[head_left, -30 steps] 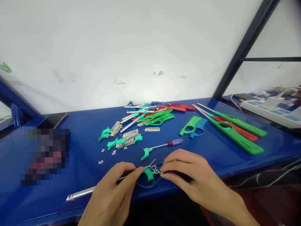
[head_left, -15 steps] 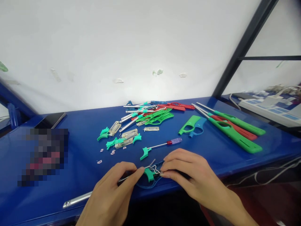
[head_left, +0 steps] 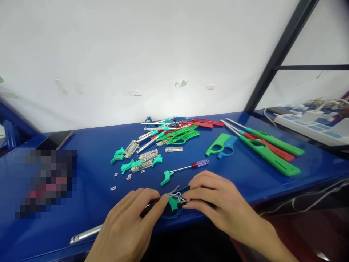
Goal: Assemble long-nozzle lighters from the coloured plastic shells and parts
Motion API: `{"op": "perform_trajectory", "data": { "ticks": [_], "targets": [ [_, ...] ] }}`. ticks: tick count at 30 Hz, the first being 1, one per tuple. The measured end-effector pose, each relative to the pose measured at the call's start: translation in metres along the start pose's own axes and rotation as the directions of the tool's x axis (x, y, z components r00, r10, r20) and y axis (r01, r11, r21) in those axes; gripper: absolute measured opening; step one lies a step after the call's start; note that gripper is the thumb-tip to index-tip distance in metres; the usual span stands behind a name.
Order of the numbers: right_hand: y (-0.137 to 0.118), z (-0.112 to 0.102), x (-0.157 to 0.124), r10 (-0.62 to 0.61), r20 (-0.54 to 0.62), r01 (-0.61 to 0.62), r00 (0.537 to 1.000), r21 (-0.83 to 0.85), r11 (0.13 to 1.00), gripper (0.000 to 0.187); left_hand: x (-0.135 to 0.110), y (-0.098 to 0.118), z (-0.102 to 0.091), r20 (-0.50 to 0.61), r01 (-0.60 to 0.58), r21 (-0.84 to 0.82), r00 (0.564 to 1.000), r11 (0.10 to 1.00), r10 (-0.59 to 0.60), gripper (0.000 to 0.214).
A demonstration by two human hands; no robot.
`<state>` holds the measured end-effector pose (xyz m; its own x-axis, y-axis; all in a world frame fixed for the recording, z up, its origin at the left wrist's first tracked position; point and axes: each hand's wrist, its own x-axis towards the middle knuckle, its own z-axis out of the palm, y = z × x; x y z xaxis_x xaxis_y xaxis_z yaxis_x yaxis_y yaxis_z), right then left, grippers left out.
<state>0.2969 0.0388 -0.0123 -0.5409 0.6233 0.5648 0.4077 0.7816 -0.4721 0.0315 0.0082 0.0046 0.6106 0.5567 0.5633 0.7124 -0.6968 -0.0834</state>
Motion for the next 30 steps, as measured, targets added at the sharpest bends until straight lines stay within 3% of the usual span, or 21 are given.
{"op": "perform_trajectory", "data": {
  "ticks": [3, 11, 24, 30],
  "targets": [
    [0.0, 0.0, 0.0, 0.008, -0.012, -0.008, 1.0, 0.013, 1.0, 0.014, 0.0, 0.001, 0.001, -0.029, -0.005, 0.012, 1.0, 1.0, 0.005, 0.048],
    [-0.001, -0.003, 0.001, 0.022, 0.002, -0.022, 1.0, 0.029, 0.999, 0.019, -0.01, -0.003, 0.0, 0.068, -0.021, -0.08, 0.997, 0.997, 0.027, 0.036],
    [0.0, -0.001, 0.002, 0.038, -0.03, -0.038, 0.999, 0.028, 0.999, 0.018, 0.008, -0.001, -0.001, -0.038, -0.048, -0.094, 0.998, 0.994, 0.044, 0.029],
    [-0.001, -0.001, 0.003, 0.056, -0.035, -0.055, 0.998, 0.037, 0.998, 0.019, 0.0, -0.005, 0.009, 0.001, -0.007, -0.154, 1.0, 0.988, 0.008, 0.024]
  ]
}}
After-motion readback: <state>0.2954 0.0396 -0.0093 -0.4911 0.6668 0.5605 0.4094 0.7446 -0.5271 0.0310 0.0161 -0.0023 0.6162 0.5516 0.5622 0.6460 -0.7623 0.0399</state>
